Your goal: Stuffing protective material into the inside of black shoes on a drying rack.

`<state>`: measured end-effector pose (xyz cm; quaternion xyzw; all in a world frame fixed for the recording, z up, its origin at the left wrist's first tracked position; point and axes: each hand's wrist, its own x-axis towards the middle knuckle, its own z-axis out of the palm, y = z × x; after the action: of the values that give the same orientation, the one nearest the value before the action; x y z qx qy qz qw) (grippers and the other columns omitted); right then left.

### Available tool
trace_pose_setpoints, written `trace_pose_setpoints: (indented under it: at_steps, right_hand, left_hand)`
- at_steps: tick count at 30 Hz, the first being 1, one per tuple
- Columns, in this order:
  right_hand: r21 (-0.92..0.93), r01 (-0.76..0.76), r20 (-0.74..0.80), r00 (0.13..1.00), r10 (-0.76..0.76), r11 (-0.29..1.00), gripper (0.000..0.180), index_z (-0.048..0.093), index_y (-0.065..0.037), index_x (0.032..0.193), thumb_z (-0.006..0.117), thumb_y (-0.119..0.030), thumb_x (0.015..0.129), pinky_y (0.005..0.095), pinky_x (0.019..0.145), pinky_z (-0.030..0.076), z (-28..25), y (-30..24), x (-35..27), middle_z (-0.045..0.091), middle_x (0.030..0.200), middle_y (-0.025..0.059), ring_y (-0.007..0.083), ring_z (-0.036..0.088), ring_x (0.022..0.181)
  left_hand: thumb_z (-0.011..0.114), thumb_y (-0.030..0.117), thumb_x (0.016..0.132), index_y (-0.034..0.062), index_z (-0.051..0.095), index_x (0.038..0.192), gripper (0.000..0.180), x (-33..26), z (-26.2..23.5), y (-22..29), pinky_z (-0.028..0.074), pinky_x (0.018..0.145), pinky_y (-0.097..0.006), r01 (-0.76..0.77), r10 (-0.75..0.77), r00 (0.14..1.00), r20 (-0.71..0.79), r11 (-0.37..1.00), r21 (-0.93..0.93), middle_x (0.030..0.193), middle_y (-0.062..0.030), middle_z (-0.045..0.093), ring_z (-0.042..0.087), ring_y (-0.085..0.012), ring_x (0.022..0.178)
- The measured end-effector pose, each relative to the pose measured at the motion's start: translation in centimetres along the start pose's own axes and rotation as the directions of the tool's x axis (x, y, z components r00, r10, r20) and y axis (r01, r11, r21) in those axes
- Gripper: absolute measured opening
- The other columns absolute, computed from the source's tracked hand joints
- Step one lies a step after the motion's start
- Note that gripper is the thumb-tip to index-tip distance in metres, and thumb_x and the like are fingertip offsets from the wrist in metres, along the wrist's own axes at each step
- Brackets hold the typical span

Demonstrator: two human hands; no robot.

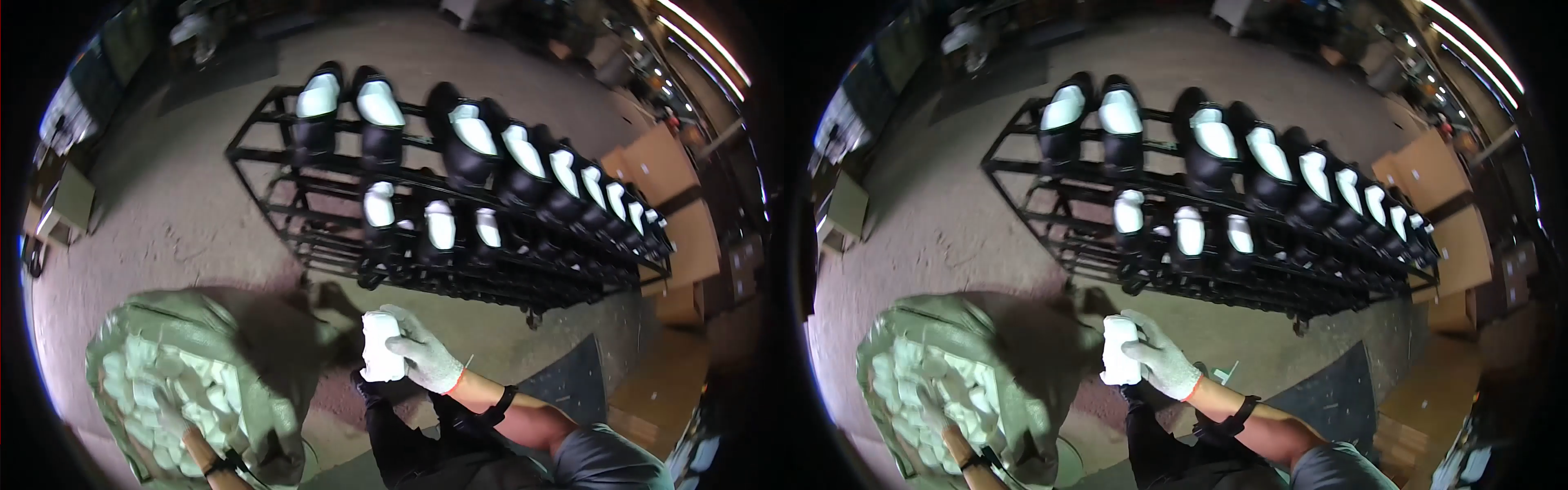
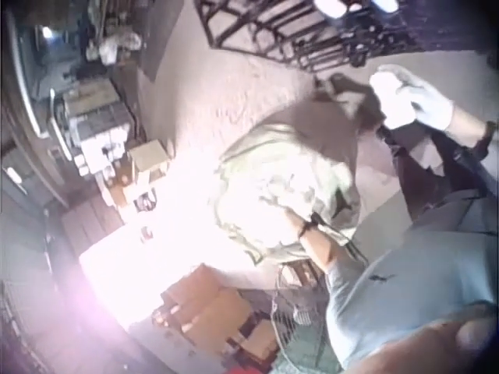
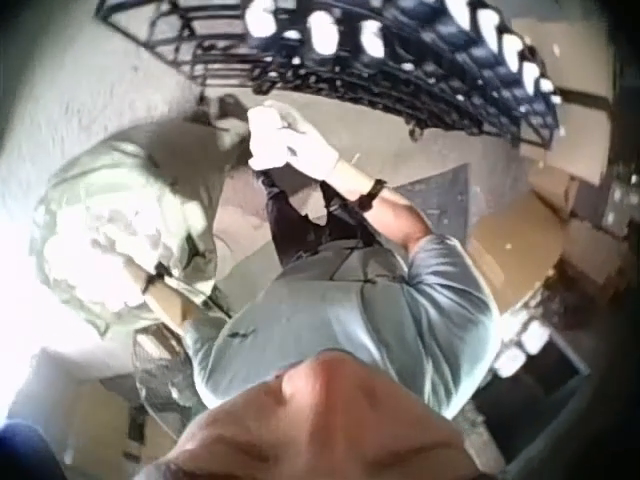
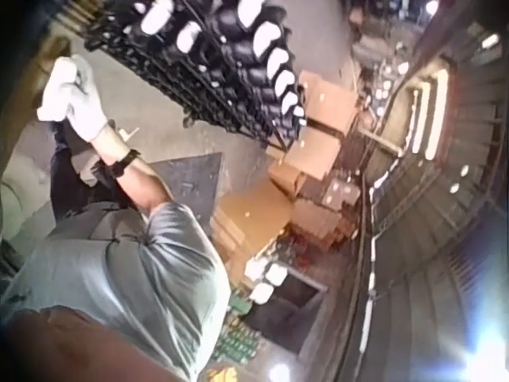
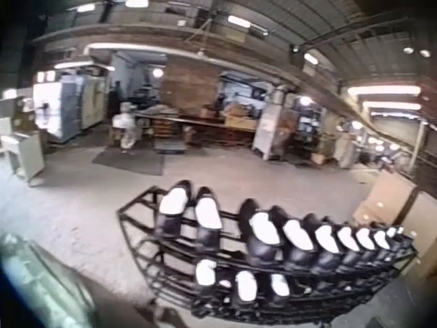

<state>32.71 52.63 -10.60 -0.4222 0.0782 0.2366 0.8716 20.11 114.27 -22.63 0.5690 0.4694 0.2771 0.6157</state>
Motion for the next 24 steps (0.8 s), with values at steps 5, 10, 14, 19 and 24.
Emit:
trace_pose_setpoints:
  at_steps: [5, 10, 14, 19, 24]
  right_hand:
    - [0.104, 0.18, -0.21, 0.965, -0.155, 0.978, 0.084, 0.029, -0.015, 0.17, 0.073, -0.007, 0.1, 0.0572, 0.109, 0.062, -6.1, -6.7, -5.1, 0.059, 0.146, 0.0152, 0.0344, 0.069, 0.126]
    - [-0.119, 0.296, -0.272, 0.908, -0.318, 0.948, 0.098, 0.025, -0.013, 0.175, 0.075, 0.006, 0.093, 0.0503, 0.116, 0.057, -12.1, -12.6, -10.3, 0.06, 0.147, 0.0143, 0.03, 0.066, 0.132]
    - [-0.827, 0.133, -0.077, 0.936, -0.344, 0.546, 0.065, 0.063, -0.007, 0.154, 0.068, 0.003, 0.09, 0.0403, 0.121, 0.05, -14.1, -16.5, -14.3, 0.064, 0.155, 0.0137, 0.0275, 0.062, 0.144]
    - [-0.751, 0.256, -0.093, 0.872, -0.481, 0.609, 0.055, 0.063, 0.001, 0.153, 0.069, -0.015, 0.101, 0.0385, 0.119, 0.052, -20.4, -18.1, -17.0, 0.068, 0.153, 0.0152, 0.024, 0.064, 0.141]
    - [-0.236, 0.318, -0.4, 0.829, -0.391, 0.918, 0.05, 0.061, 0.005, 0.154, 0.065, -0.024, 0.114, 0.0347, 0.112, 0.055, -25.2, -19.1, -16.5, 0.068, 0.15, 0.0147, 0.0235, 0.067, 0.133]
  left_hand:
    - [0.069, 0.039, 0.111, -0.0074, 0.059, 0.149, 0.061, -24.6, 8.9, 4.1, 0.062, 0.1, -0.042, -0.258, 0.204, 0.826, 0.525, 0.966, 0.031, 0.128, -0.0192, 0.074, 0.075, -0.0269, 0.114]
    - [0.094, 0.074, 0.069, -0.0043, 0.04, 0.168, 0.137, -46.6, 27.9, 8.6, 0.059, 0.106, -0.04, 0.132, -0.135, 0.08, 0.988, 0.984, 0.124, 0.137, -0.0146, 0.07, 0.07, -0.0242, 0.125]
    - [0.086, 0.046, 0.084, -0.0015, 0.068, 0.141, 0.077, -53.7, 36.8, 7.8, 0.046, 0.122, -0.045, -0.06, -0.26, -0.342, 0.903, 0.965, 0.255, 0.142, -0.0171, 0.07, 0.064, -0.0291, 0.137]
    - [0.09, 0.039, 0.086, 0.0038, 0.073, 0.14, 0.067, -61.1, 41.3, 5.3, 0.047, 0.121, -0.043, -0.007, -0.099, -0.211, 0.972, 0.995, 0.1, 0.153, -0.0166, 0.062, 0.059, -0.0308, 0.144]
    - [0.094, 0.02, 0.076, 0.0098, 0.076, 0.135, 0.063, -66.5, 43.3, 1.4, 0.05, 0.118, -0.045, -0.304, 0.166, -0.264, 0.95, 0.921, -0.245, 0.143, -0.0148, 0.07, 0.065, -0.0332, 0.133]
